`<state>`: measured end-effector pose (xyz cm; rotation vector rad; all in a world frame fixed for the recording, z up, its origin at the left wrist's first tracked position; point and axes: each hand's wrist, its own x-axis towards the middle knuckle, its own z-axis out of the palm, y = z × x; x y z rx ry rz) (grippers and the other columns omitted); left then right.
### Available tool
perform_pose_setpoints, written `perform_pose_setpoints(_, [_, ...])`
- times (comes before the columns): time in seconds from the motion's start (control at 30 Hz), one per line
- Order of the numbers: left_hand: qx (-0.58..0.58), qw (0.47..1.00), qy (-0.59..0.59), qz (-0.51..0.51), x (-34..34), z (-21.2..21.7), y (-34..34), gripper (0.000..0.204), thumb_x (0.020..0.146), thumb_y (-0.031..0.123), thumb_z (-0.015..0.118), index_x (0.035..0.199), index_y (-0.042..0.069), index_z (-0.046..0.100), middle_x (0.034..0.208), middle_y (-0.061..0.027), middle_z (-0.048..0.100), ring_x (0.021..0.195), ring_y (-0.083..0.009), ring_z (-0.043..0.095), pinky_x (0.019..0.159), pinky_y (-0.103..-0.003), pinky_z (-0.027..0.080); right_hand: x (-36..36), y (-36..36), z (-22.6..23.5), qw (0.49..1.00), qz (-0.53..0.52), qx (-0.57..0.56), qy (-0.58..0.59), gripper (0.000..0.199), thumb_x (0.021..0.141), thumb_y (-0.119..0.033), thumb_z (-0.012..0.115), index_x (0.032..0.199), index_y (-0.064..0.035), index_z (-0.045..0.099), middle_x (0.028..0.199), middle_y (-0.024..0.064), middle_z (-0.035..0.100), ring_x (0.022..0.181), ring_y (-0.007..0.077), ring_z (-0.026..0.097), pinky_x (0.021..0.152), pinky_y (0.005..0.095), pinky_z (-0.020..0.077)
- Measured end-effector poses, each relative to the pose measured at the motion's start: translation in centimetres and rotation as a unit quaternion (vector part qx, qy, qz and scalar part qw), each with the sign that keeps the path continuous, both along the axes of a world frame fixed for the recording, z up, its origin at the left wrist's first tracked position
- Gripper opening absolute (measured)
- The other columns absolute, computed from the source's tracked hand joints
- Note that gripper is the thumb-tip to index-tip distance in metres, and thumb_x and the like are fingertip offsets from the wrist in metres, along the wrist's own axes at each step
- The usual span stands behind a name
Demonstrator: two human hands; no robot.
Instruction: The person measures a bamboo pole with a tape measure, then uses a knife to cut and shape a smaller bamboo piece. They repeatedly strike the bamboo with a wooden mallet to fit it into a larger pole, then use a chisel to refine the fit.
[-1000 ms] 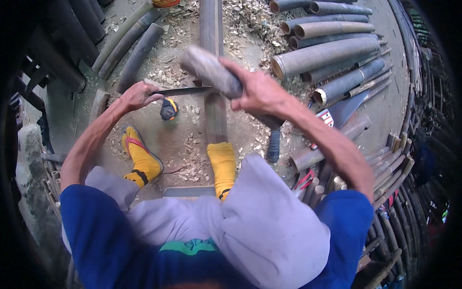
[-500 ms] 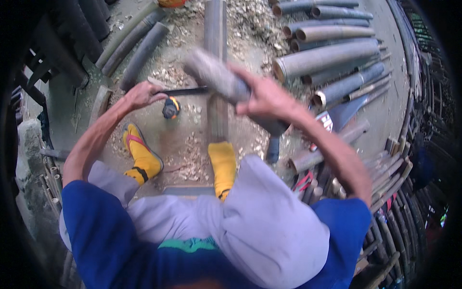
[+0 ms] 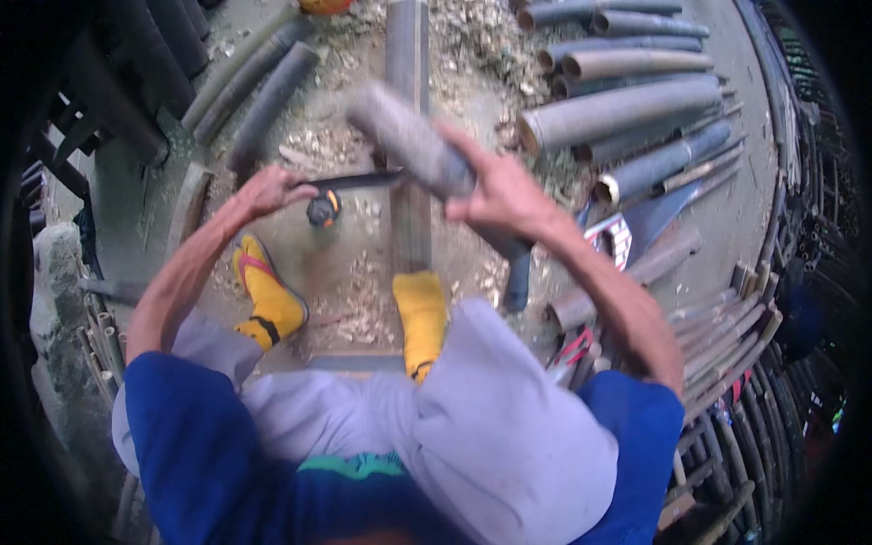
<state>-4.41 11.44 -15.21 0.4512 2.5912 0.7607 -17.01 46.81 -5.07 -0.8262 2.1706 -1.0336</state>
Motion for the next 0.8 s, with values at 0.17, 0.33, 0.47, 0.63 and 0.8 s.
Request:
perform_pose_setpoints(0.17, [-0.024,0.996,-0.079,0.014,0.4,0.7,0.0,0.05,0.089,0.049,0.053,0.079,0.001,0.063,0.068,-0.023,0.058,0.068,-0.04,0.058,0.063,-0.046,0.045,0.1,-2.5,6.4,0.944,-0.223,-0.185,0.158,0.104,0.062,-0.023,0.078,0.146,-0.0083,0.019,0.134,0.0231,0.041,0.122,0.0315,0.044,0.102,0.0409,0.0366])
perform_pose_setpoints(0.33, [-0.007,0.998,-0.062,-0.003,-0.7,0.9,0.5,0.051,0.09,0.049,0.051,0.078,0.001,0.061,0.066,-0.0231,0.056,0.067,-0.0411,0.056,0.061,-0.047,0.044,4.3,0.8,-1.3,0.971,0.053,0.23,-0.037,0.098,0.063,-0.016,0.073,0.146,-0.0168,0.021,0.102,0.0226,0.061,0.086,0.036,0.064,0.081,0.0442,0.0509])
perform_pose_setpoints(0.47, [-0.013,0.993,-0.111,0.043,0.6,0.5,-0.1,0.047,0.08,0.046,0.067,0.082,-0.001,0.062,0.065,-0.0174,0.06,0.062,-0.0335,0.059,0.063,-0.042,0.047,6.5,2.5,-1.8,0.994,-0.096,0.053,-0.031,0.099,0.064,-0.016,0.07,0.147,-0.0156,0.017,0.124,0.0265,0.052,0.111,0.0399,0.055,0.096,0.0436,0.045])
perform_pose_setpoints(0.63, [-0.007,0.915,-0.376,0.144,0.8,-0.3,-1.8,0.045,0.059,0.029,0.082,0.088,0.0,0.064,0.068,-0.0113,0.063,0.065,-0.0215,0.063,0.061,-0.037,0.049,12.0,6.3,-5.3,0.954,-0.297,0.034,-0.021,0.098,0.065,-0.013,0.07,0.147,-0.0101,0.015,0.131,0.0288,0.045,0.117,0.0414,0.051,0.099,0.0426,0.0425])
perform_pose_setpoints(0.8, [0.034,0.946,-0.199,0.253,11.1,-5.3,1.9,0.047,0.06,0.028,0.075,0.1,0.007,0.064,0.071,-0.0166,0.064,0.074,-0.0325,0.065,0.071,-0.04,0.053,17.8,9.3,-9.3,0.942,-0.3,0.127,-0.077,0.098,0.065,-0.015,0.072,0.146,-0.0073,0.016,0.128,0.0292,0.046,0.116,0.0451,0.049,0.098,0.046,0.0408])
